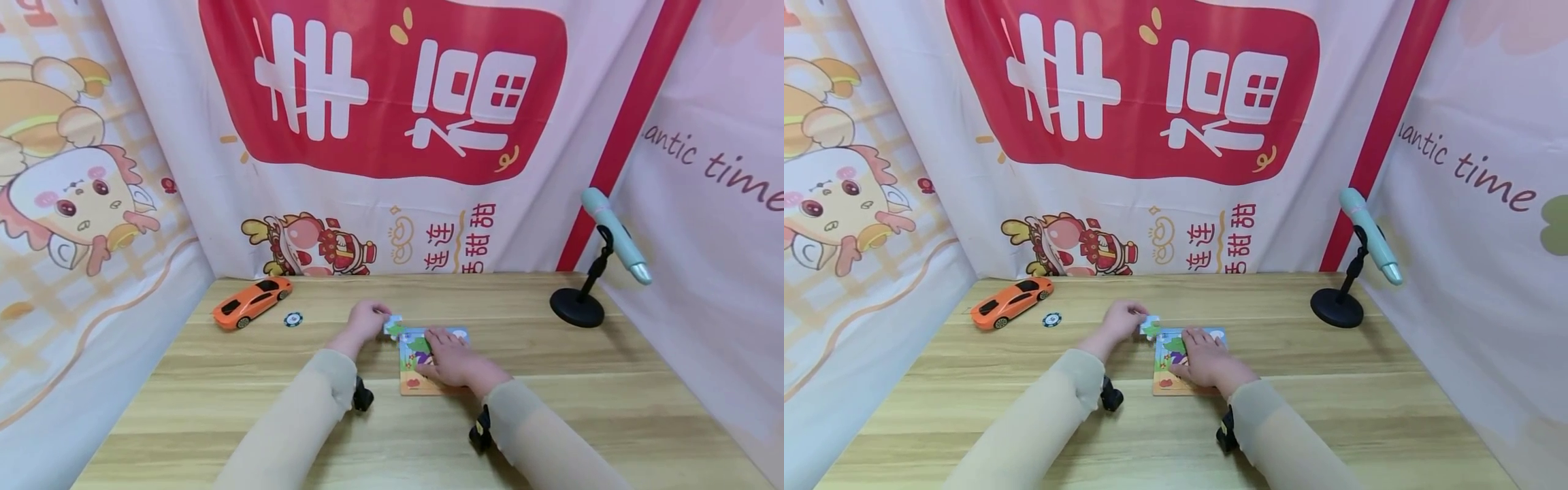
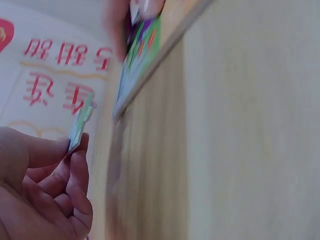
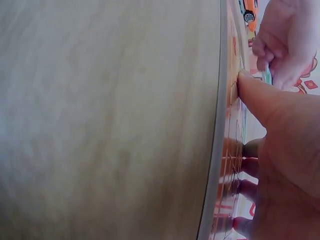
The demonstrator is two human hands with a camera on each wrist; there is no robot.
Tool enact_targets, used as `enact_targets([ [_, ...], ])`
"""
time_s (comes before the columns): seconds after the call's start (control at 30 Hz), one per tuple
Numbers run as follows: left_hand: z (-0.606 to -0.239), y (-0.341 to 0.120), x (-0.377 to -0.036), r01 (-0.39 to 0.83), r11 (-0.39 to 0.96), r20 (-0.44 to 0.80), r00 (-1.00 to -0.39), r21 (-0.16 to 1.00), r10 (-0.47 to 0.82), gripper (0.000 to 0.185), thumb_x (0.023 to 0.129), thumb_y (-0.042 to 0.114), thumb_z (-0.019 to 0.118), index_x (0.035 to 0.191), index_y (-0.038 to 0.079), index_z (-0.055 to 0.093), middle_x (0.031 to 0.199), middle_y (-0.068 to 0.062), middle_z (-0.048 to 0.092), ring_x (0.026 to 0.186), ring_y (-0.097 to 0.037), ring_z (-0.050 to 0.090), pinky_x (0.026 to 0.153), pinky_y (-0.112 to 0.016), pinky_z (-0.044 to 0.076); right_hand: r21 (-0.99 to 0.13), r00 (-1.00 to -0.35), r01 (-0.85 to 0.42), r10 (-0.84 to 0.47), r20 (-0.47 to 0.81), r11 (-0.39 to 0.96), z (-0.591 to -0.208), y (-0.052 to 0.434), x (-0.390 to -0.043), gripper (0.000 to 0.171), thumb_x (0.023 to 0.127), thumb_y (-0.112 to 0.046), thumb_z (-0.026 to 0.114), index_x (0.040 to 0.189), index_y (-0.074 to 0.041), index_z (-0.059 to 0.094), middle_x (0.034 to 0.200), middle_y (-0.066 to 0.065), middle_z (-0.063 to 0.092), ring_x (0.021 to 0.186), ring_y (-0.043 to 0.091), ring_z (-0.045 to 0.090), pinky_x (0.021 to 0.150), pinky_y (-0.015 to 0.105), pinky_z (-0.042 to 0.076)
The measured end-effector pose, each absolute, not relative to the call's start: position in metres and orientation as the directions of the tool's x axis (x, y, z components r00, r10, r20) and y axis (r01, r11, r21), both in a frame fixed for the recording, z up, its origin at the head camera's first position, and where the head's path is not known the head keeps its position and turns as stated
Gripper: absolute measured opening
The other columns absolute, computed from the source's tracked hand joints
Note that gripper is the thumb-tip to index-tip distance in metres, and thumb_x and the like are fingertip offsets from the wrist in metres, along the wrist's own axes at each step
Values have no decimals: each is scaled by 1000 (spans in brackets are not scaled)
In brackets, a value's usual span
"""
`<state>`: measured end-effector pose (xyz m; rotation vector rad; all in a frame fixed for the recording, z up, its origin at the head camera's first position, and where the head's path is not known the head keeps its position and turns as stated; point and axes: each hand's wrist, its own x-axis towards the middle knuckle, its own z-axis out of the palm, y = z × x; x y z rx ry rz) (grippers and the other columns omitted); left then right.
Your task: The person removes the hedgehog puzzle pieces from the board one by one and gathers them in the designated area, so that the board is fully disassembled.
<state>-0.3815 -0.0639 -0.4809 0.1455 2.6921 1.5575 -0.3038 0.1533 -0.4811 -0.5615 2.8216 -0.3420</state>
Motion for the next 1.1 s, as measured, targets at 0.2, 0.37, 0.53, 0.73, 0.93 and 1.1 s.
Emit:
enact_targets([
  [0.2, -472, -123, -391, -72, 575, -67, -997, 815, -30, 9, 88, 11, 69, 94, 3, 70, 92, -10, 65, 86, -25, 58, 75, -37, 48, -267, -893, -356, -410, -184, 895, -488, 155, -306, 85, 97, -60, 46, 157, -6, 18, 163, 13, 11, 148, 34, 9, 115, 55, 10],
  [0.37, -463, -169, -391, -127, 678, -141, -989, 724, -35, 16, 91, 11, 62, 99, -2, 67, 98, -15, 63, 92, -30, 56, 81, -43, 47, -267, -898, -346, -400, -185, 900, -495, 156, -309, 87, 96, -64, 45, 158, -9, 16, 164, 10, 10, 148, 32, 8, 115, 54, 9],
  [0.53, -458, -195, -390, -113, 760, -181, -983, 640, 6, 18, 91, 10, 60, 101, -4, 67, 98, -17, 63, 88, -30, 55, 81, -43, 47, -255, -898, -353, -403, -179, 900, -493, 155, -309, 87, 96, -63, 45, 157, -7, 17, 163, 11, 12, 148, 33, 10, 115, 55, 10],
  [0.73, -461, -204, -392, -121, 790, -218, -976, 602, 17, 16, 94, 14, 62, 99, 1, 69, 98, -12, 64, 85, -27, 55, 77, -41, 46, -266, -893, -356, -410, -186, 896, -485, 154, -304, 88, 96, -64, 44, 157, -5, 17, 163, 14, 12, 148, 35, 9, 115, 56, 9],
  [0.93, -464, -200, -392, -172, 820, -199, -977, 546, -73, 15, 93, 22, 67, 93, 7, 67, 93, -10, 63, 85, -28, 56, 77, -43, 45, -262, -897, -342, -397, -194, 902, -488, 153, -306, 87, 96, -64, 43, 158, -8, 17, 163, 11, 11, 148, 33, 9, 115, 55, 9],
  [1.1, -458, -165, -390, -86, 840, -74, -996, 536, -54, 9, 92, 20, 68, 91, 11, 66, 90, -8, 62, 85, -28, 56, 77, -44, 43, -275, -900, -335, -392, -189, 901, -487, 154, -305, 87, 96, -63, 45, 157, -8, 18, 163, 12, 13, 148, 33, 9, 115, 55, 10],
])
